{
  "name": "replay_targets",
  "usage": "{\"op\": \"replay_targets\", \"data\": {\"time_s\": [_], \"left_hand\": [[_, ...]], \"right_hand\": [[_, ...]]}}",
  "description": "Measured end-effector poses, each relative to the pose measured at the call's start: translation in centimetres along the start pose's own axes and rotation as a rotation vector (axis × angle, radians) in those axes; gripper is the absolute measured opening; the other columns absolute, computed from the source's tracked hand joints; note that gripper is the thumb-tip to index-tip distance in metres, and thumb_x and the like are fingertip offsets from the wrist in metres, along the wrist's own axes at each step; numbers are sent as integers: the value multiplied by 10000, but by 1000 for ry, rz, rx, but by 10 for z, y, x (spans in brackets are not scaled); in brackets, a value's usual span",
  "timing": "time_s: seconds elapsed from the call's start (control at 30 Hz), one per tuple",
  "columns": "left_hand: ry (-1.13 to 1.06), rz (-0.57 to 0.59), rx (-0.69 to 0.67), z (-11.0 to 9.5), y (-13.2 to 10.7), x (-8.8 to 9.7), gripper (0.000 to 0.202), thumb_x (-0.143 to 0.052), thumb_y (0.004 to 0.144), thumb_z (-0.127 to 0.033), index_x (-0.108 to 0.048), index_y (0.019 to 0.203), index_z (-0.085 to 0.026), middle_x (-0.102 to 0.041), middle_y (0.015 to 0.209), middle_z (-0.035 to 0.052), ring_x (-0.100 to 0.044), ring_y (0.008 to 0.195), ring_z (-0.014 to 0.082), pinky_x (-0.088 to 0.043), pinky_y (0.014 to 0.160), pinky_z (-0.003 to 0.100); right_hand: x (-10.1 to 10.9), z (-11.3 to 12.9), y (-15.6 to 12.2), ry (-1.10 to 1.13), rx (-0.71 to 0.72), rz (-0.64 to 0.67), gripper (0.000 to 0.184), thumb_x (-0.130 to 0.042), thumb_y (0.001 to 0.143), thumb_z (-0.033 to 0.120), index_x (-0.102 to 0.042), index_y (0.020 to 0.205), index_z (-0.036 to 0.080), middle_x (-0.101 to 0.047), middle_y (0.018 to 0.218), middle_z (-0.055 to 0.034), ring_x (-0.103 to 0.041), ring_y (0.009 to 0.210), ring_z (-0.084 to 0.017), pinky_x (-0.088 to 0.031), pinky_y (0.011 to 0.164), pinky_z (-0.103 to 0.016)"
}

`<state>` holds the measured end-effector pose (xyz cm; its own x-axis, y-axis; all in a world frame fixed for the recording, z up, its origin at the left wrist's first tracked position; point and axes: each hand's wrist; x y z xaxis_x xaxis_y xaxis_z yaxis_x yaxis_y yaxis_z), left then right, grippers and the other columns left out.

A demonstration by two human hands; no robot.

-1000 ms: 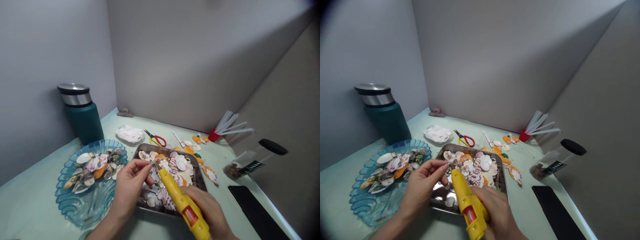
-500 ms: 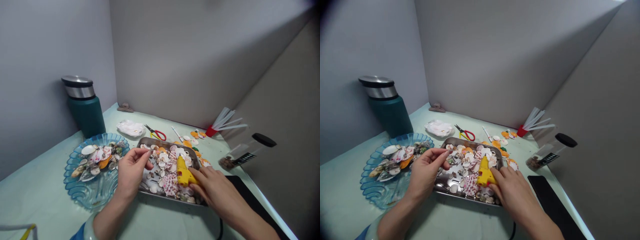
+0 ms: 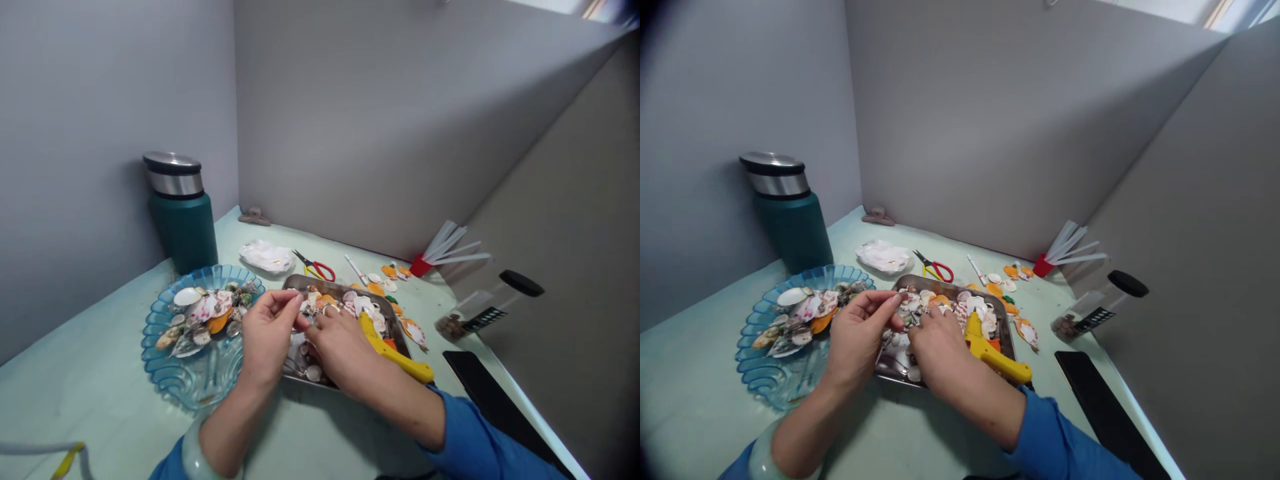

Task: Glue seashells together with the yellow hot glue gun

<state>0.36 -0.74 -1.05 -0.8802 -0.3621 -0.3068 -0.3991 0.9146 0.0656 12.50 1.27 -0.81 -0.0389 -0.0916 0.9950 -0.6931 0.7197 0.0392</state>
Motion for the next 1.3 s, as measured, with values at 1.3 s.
{"op": "replay_targets", "data": {"time_s": [1.3], "left_hand": [[215,167,62,5,-13,-11,117,-656,744,-274,-622,769,-165,-594,465,-36,-560,438,104,-449,474,200]], "right_hand": [[27,-28,-51,866,-174,-681,158,-602,814,106,-679,902,213,-714,866,-21,-650,808,-172,-502,750,-305]]}}
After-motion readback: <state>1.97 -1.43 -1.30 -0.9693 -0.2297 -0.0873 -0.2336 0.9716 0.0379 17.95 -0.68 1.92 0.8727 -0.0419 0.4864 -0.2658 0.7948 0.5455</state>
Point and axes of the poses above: each hand's wrist, its own y-axis towards the middle knuckle, its own x-axis out of the back of the hand, z = x × y
